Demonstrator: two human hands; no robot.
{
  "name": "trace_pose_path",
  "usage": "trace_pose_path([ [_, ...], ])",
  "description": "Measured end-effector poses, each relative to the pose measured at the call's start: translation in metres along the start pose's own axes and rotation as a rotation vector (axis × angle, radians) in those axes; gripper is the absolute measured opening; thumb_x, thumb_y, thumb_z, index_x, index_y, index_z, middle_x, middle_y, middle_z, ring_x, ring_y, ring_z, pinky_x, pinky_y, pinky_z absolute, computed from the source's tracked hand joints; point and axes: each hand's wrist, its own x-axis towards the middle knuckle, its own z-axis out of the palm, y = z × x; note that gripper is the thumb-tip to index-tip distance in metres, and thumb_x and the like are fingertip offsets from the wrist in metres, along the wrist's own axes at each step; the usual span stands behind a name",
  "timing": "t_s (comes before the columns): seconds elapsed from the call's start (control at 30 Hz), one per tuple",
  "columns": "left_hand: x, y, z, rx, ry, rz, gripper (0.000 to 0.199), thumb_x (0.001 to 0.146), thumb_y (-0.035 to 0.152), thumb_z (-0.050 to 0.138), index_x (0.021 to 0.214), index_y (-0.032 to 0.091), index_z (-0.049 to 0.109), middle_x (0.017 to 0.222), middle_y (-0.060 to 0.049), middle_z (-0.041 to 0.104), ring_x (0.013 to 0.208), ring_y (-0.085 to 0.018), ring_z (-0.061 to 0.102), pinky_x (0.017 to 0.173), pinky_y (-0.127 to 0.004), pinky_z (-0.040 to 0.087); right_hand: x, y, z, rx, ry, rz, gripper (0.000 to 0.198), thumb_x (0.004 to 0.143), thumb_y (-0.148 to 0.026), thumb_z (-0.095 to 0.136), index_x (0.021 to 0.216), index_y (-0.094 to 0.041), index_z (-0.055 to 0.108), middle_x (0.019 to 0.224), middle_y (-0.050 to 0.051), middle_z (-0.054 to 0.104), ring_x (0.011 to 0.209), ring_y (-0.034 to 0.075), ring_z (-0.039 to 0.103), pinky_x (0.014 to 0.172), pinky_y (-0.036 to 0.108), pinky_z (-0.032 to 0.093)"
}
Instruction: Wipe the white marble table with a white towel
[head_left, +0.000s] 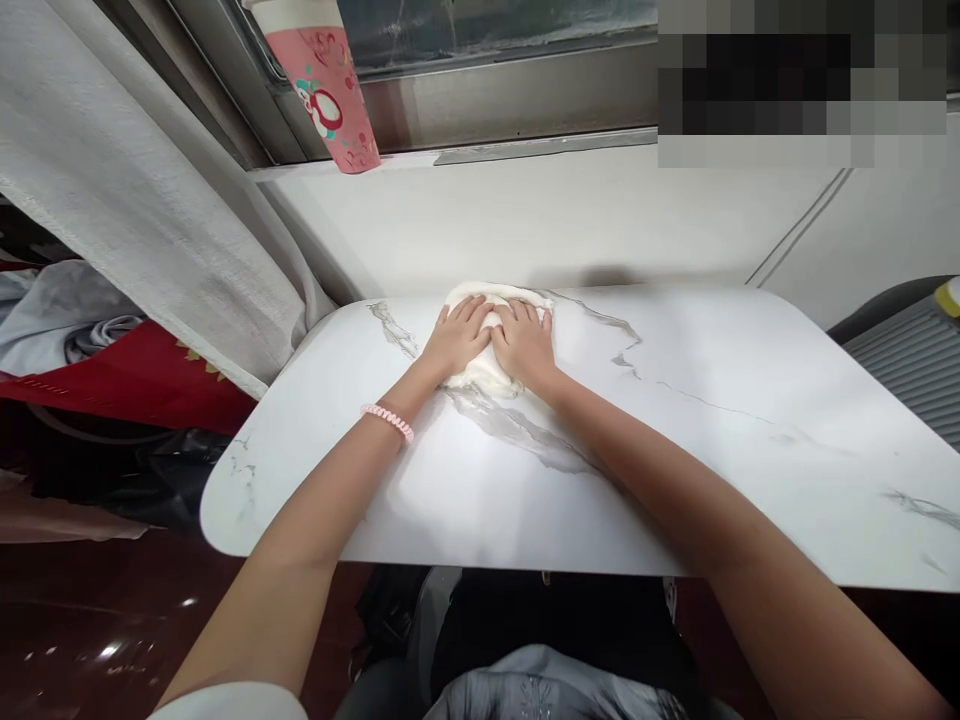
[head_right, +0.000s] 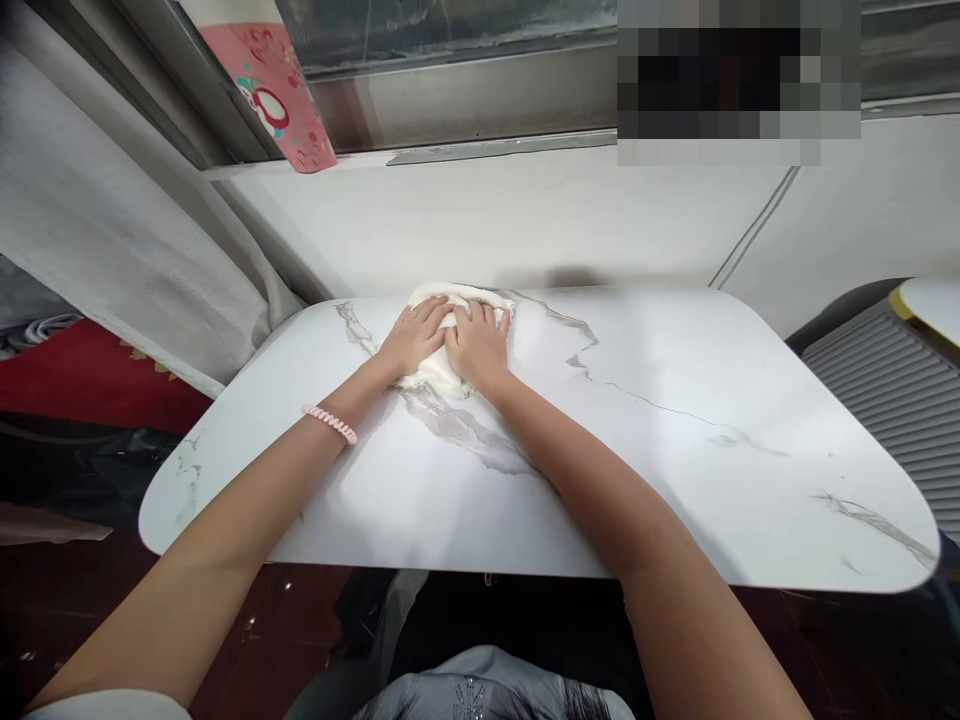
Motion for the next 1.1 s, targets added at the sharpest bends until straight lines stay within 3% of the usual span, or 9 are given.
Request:
trace_pose_path([
  [0.27,-0.055,0.038,-0.003,0.011,0.005,-0.009,0.050,0.098,0.033,0.028,0.146,0.021,0.037,0.159,-0.009,0.030,0.148,-0.024,0.022,0.119,-0.052,0.017,-0.055,-0.006,-0.027,-0.009,-0.048,-0.032,0.043,0.094,-0.022,0.032,0.131,-0.019,0.053,0.142,0.012,0.050,0.133,0.027,0.039,0.116,0.058,0.015],
  [0.57,-0.133,0.093,-0.001,0.086,0.021,-0.135,0.055,0.098,0.035,0.023,0.148,0.017,0.039,0.158,-0.012,0.031,0.147,-0.029,0.024,0.118,-0.059,0.022,-0.127,-0.013,-0.060,-0.035,-0.145,-0.172,0.044,0.095,-0.023,0.031,0.133,-0.019,0.053,0.145,0.011,0.049,0.135,0.026,0.039,0.117,0.054,0.018],
  [0.7,-0.158,0.118,0.002,0.076,0.009,-0.093,0.059,0.098,0.035,0.021,0.149,0.010,0.037,0.158,-0.015,0.027,0.148,-0.032,0.021,0.117,-0.063,0.022,-0.159,-0.007,-0.079,-0.064,-0.185,-0.200,0.047,0.095,-0.024,0.030,0.137,-0.021,0.051,0.146,0.010,0.048,0.136,0.026,0.039,0.118,0.053,0.018],
  [0.87,-0.165,0.136,0.002,0.039,0.028,-0.033,0.055,0.098,0.035,0.025,0.148,0.016,0.040,0.158,-0.015,0.030,0.147,-0.033,0.023,0.113,-0.067,0.025,-0.175,0.003,-0.096,-0.065,-0.213,-0.196,0.047,0.097,-0.027,0.030,0.139,-0.023,0.048,0.147,0.009,0.047,0.137,0.026,0.038,0.118,0.052,0.019],
  [1.1,-0.130,0.143,-0.002,0.061,-0.140,-0.048,0.058,0.100,0.034,0.023,0.152,0.010,0.028,0.161,-0.014,0.019,0.149,-0.032,0.015,0.111,-0.070,0.024,-0.155,0.028,-0.101,-0.073,-0.221,-0.211,0.044,0.096,-0.028,0.032,0.137,-0.023,0.048,0.146,0.009,0.048,0.136,0.027,0.038,0.114,0.054,0.023],
])
